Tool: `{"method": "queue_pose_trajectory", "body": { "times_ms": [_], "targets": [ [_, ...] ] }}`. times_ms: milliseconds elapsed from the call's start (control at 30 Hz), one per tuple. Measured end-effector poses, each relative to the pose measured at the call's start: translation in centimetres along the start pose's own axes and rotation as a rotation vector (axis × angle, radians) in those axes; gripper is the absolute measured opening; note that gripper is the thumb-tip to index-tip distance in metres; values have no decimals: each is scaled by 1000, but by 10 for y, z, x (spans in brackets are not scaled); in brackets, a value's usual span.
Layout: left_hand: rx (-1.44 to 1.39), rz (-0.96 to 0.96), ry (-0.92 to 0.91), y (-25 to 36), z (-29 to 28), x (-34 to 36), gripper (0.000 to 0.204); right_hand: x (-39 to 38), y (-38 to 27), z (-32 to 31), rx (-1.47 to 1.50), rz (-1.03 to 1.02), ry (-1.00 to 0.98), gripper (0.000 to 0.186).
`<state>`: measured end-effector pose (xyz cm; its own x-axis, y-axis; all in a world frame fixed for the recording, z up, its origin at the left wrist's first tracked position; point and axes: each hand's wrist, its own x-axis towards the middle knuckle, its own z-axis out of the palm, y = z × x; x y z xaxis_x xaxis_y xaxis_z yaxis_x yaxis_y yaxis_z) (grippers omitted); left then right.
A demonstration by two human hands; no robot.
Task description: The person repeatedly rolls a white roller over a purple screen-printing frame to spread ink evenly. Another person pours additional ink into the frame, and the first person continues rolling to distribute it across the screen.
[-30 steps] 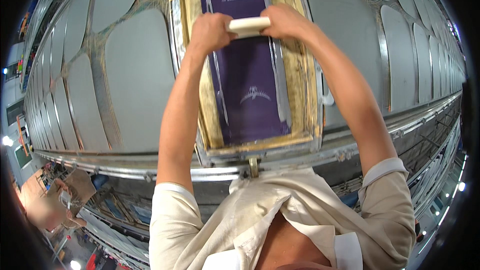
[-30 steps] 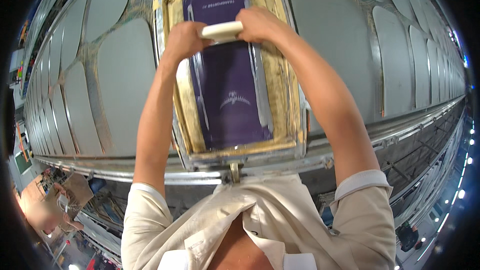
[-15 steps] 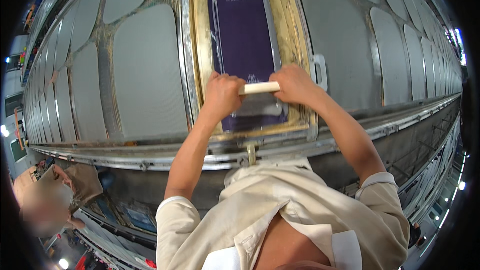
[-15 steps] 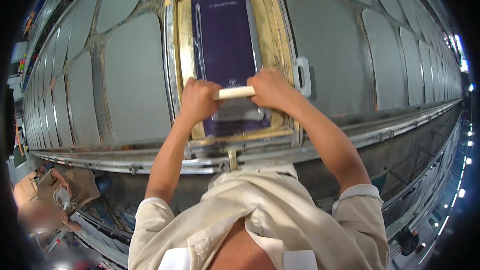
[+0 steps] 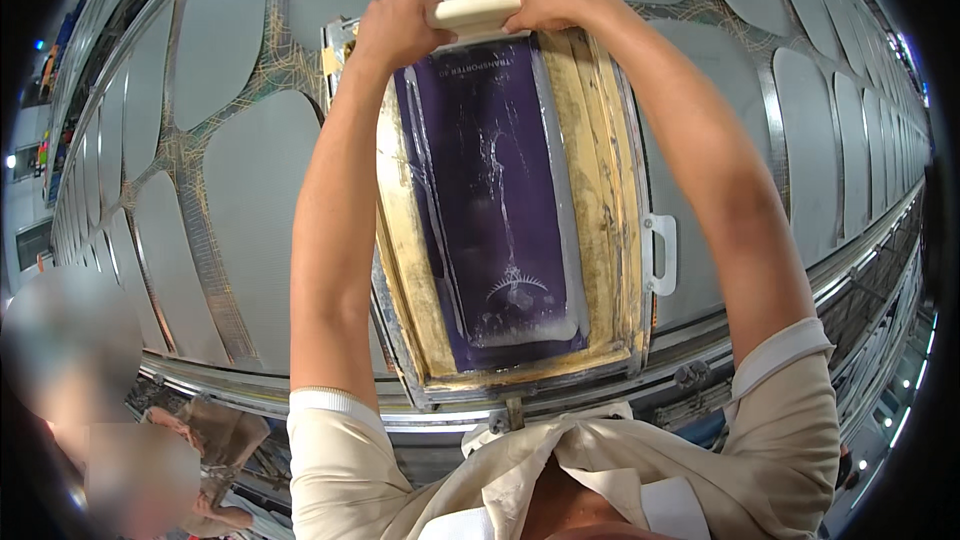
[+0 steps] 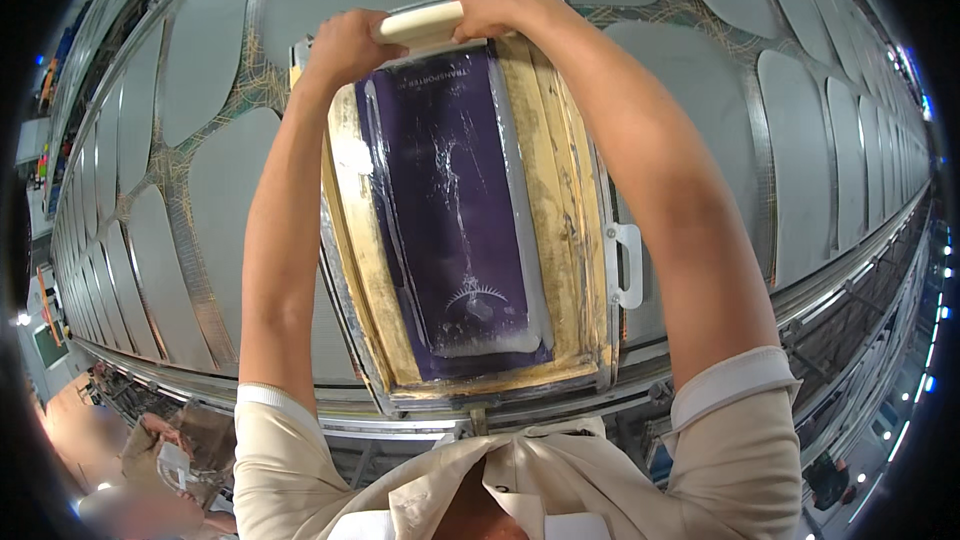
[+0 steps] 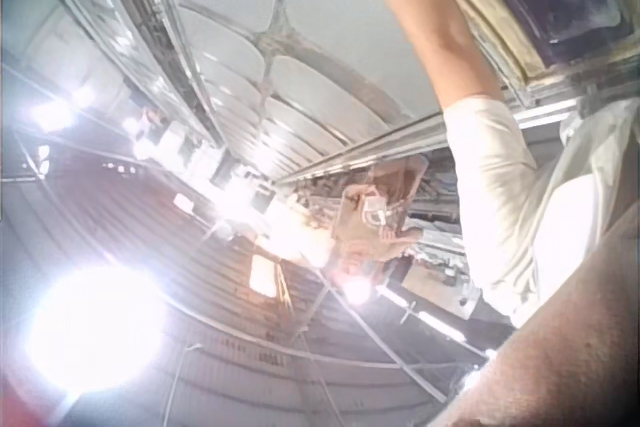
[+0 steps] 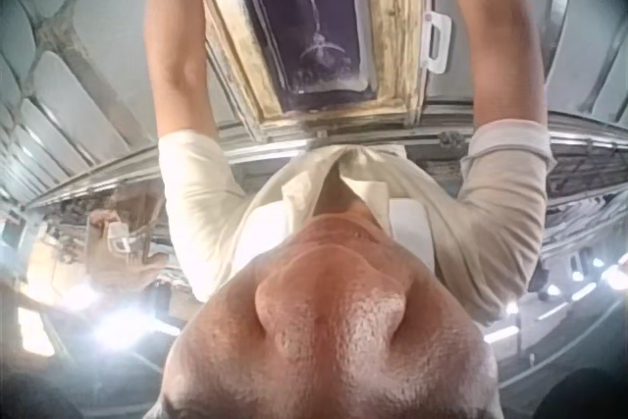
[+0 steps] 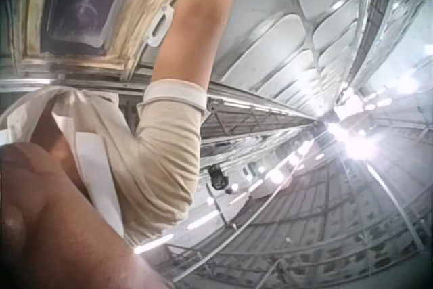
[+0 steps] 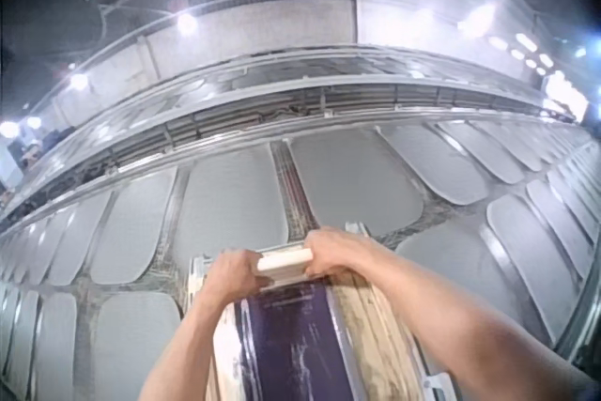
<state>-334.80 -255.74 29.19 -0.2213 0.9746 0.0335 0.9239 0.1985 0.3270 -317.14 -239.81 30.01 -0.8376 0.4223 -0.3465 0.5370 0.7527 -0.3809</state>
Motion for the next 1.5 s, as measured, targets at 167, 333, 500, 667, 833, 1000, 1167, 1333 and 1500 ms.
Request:
{"method": "queue_pose_trajectory", "body": {
  "times_ms": [167,333,500,667,833,1000,1167,1333,1500],
  "targets": [
    [16,23,-4,24,0,-41,36,-35,-1,29,16,-34,41,32],
    [-38,41,-5,67,14,-143,31,-132,-32,81,15,-71,56,24],
    [-110,70,40,127,33,-287,24,-267,-82,143,-14,-153,49,20],
    [-104,38,82,175,48,-392,21,-364,-112,183,9,-188,-38,32],
    [-40,-10,154,177,44,-416,25,-344,-83,151,172,143,624,52],
    [36,50,128,180,56,-409,20,-303,81,209,225,544,740,31],
    [-8,1,142,173,54,-420,20,-307,40,192,275,413,890,27],
    [-67,-26,152,165,39,-429,23,-318,-5,156,471,393,892,21],
    [-23,-96,20,143,-3,-426,30,-291,-22,179,464,264,932,22]
  ]
}}
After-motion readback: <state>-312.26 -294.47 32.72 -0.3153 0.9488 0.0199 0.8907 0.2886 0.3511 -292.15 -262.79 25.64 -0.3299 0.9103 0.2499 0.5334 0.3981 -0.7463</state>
